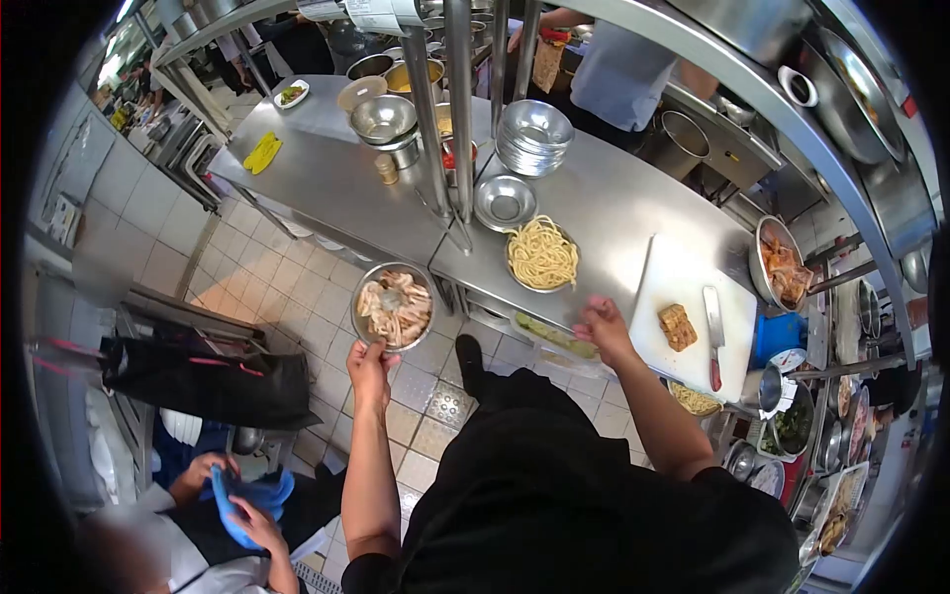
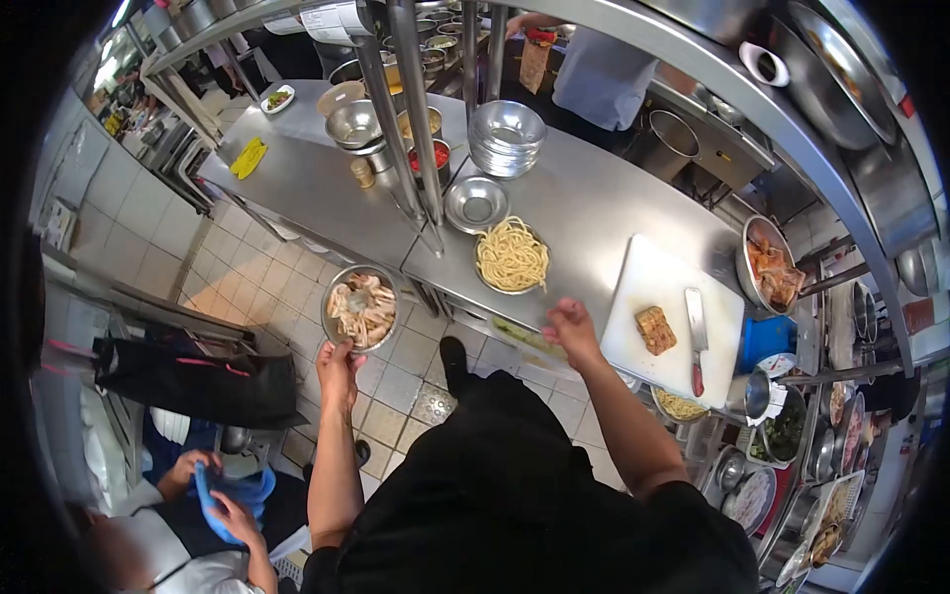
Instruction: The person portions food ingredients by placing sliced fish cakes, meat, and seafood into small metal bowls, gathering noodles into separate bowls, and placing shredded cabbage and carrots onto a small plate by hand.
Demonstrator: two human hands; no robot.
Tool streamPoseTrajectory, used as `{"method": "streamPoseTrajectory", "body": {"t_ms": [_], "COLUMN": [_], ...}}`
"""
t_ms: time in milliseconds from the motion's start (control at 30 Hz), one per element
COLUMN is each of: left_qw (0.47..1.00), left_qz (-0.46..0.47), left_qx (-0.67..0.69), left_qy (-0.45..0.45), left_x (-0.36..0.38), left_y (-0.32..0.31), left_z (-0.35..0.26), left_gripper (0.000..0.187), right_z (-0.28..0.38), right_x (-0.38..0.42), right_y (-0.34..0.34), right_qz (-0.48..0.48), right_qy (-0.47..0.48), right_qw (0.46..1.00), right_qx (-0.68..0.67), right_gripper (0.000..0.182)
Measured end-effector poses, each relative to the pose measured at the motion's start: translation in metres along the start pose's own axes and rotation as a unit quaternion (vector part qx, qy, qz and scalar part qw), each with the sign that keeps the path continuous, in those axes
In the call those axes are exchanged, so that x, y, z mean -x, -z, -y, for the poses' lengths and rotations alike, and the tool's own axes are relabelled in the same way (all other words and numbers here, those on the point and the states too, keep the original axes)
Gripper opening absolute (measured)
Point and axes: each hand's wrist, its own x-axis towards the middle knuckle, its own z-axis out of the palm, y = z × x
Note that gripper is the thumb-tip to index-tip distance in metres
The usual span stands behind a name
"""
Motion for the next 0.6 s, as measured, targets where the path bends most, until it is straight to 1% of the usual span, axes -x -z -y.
{"method": "streamPoseTrajectory", "body": {"t_ms": [33,67,100,133,200,233,267,333,400,433,500,533,567,600], "left_qw": [0.999,0.999,0.999,0.998,0.998,0.998,0.998,0.997,0.998,0.998,0.996,0.995,0.994,0.993], "left_qz": [-0.022,-0.019,-0.035,-0.052,-0.054,-0.06,-0.065,-0.071,-0.055,-0.051,-0.062,-0.069,-0.072,-0.073], "left_qx": [0.025,0.023,0.03,0.037,0.032,0.022,0.015,0.011,0.023,0.039,0.059,0.073,0.082,0.089], "left_qy": [-0.009,-0.013,-0.012,-0.01,-0.014,-0.007,-0.001,-0.003,-0.008,-0.007,0.005,0.015,0.017,0.013], "left_x": [-0.021,-0.04,-0.06,-0.078,-0.115,-0.134,-0.152,-0.185,-0.208,-0.216,-0.235,-0.249,-0.263,-0.28], "left_y": [-0.001,-0.001,-0.002,-0.002,0.004,0.007,0.01,0.017,0.024,0.024,0.025,0.023,0.022,0.024], "left_z": [-0.004,-0.009,-0.017,-0.025,-0.035,-0.041,-0.046,-0.057,-0.063,-0.067,-0.072,-0.077,-0.081,-0.082], "left_gripper": [0.006,0.006,0.008,0.01,0.011,0.012,0.012,0.013,0.011,0.008,0.007,0.007,0.006,0.006], "right_z": [-0.001,0.0,-0.016,-0.013,-0.006,-0.007,-0.006,0.009,0.017,0.015,0.021,-0.001,0.01,0.026], "right_x": [-0.012,-0.025,-0.054,-0.061,-0.075,-0.079,-0.082,-0.074,-0.068,-0.061,-0.062,-0.08,-0.07,-0.055], "right_y": [-0.012,-0.023,-0.022,-0.022,-0.021,-0.019,-0.015,-0.017,-0.01,-0.009,-0.013,0.005,-0.011,-0.035], "right_qz": [-0.066,-0.132,-0.152,-0.152,-0.135,-0.181,-0.226,-0.309,-0.224,-0.22,-0.212,-0.237,-0.231,-0.211], "right_qy": [0.086,0.173,0.231,0.231,0.127,0.177,0.226,0.228,0.256,0.251,0.413,0.404,0.252,0.084], "right_qw": [0.993,0.971,0.957,0.957,0.953,0.896,0.817,0.786,0.867,0.866,0.781,0.793,0.906,0.969], "right_qx": [0.048,0.096,0.091,0.087,0.24,0.364,0.48,0.485,0.364,0.372,0.419,0.39,0.249,0.097], "right_gripper": [0.034,0.041,0.055,0.055,0.044,0.036,0.027,0.012,0.01,0.01,0.013,0.019,0.019,0.019]}}
